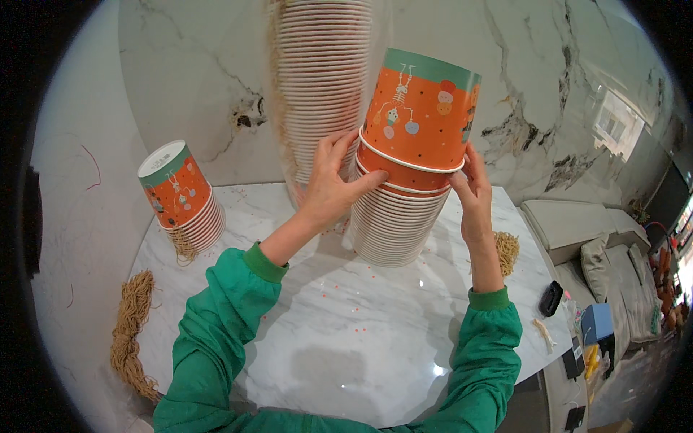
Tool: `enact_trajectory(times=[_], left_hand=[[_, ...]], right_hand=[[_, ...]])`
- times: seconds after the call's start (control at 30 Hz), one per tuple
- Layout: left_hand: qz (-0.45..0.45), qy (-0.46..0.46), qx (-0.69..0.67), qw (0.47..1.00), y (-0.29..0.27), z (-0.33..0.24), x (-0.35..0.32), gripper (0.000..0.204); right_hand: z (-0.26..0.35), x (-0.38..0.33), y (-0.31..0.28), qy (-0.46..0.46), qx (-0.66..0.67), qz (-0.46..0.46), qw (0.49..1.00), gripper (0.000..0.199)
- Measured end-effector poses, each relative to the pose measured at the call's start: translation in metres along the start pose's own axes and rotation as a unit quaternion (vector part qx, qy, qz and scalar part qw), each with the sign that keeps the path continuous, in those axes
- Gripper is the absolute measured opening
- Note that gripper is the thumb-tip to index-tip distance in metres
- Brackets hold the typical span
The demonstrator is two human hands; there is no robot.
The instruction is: Tying a thin string handle onto the rim of a paper cup.
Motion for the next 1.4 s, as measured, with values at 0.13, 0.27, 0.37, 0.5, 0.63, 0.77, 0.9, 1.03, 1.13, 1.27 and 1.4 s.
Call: enact_trajectory(times=[0.13,0.27,0.37,0.5,0.63,0.77,0.9,1.03,1.13,1.27,1.4], left_hand=[[0.036,0.016,-0.066,0.997,-0.004,-0.007,0.005,0.077],[0.078,0.035,-0.119,0.989,-0.001,-0.01,0.014,0.072],[0.077,0.065,-0.115,0.988,-0.004,-0.018,0.019,0.07],[0.07,0.081,-0.116,0.987,-0.008,-0.029,0.03,0.067],[0.075,0.1,-0.132,0.983,-0.013,-0.051,0.041,0.062],[0.061,0.121,-0.135,0.982,-0.015,-0.057,0.052,0.059],[0.075,0.127,-0.168,0.975,-0.022,-0.064,0.058,0.059],[0.083,0.117,-0.213,0.966,-0.035,-0.075,0.058,0.066],[0.108,0.073,-0.266,0.955,-0.043,-0.074,0.049,0.062],[0.178,-0.026,-0.401,0.898,-0.044,-0.074,0.023,0.048],[0.138,-0.034,-0.402,0.904,-0.072,-0.05,0.003,0.037]], right_hand=[[0.01,0.002,0.007,-0.012,0.002,-0.008,1.0,0.076],[0.01,0.01,0.003,-0.016,0.035,-0.007,0.999,0.075],[0.019,0.02,0.006,-0.036,0.055,0.009,0.998,0.077],[0.032,0.036,0.007,-0.054,0.067,0.044,0.995,0.083],[0.045,0.05,0.009,-0.072,0.026,0.052,0.996,0.09],[0.053,0.059,0.011,-0.108,0.001,0.042,0.993,0.088],[0.071,0.067,0.022,-0.146,0.011,0.019,0.989,0.086],[0.09,0.075,0.031,-0.217,0.015,0.003,0.976,0.087],[0.112,0.072,0.043,-0.25,0.013,-0.005,0.968,0.091],[0.123,0.058,0.047,-0.32,-0.053,-0.002,0.946,0.091],[0.145,0.034,0.08,-0.317,-0.139,0.05,0.937,0.087]])
Point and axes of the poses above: each hand's wrist, its own x-axis towards the middle knuckle, its own y-axis out of the palm, z = x × y, the point moved 3 cm from there along x, towards the middle knuckle, and after that the axes turned 15 degrees about -y, right-handed, at the moved point
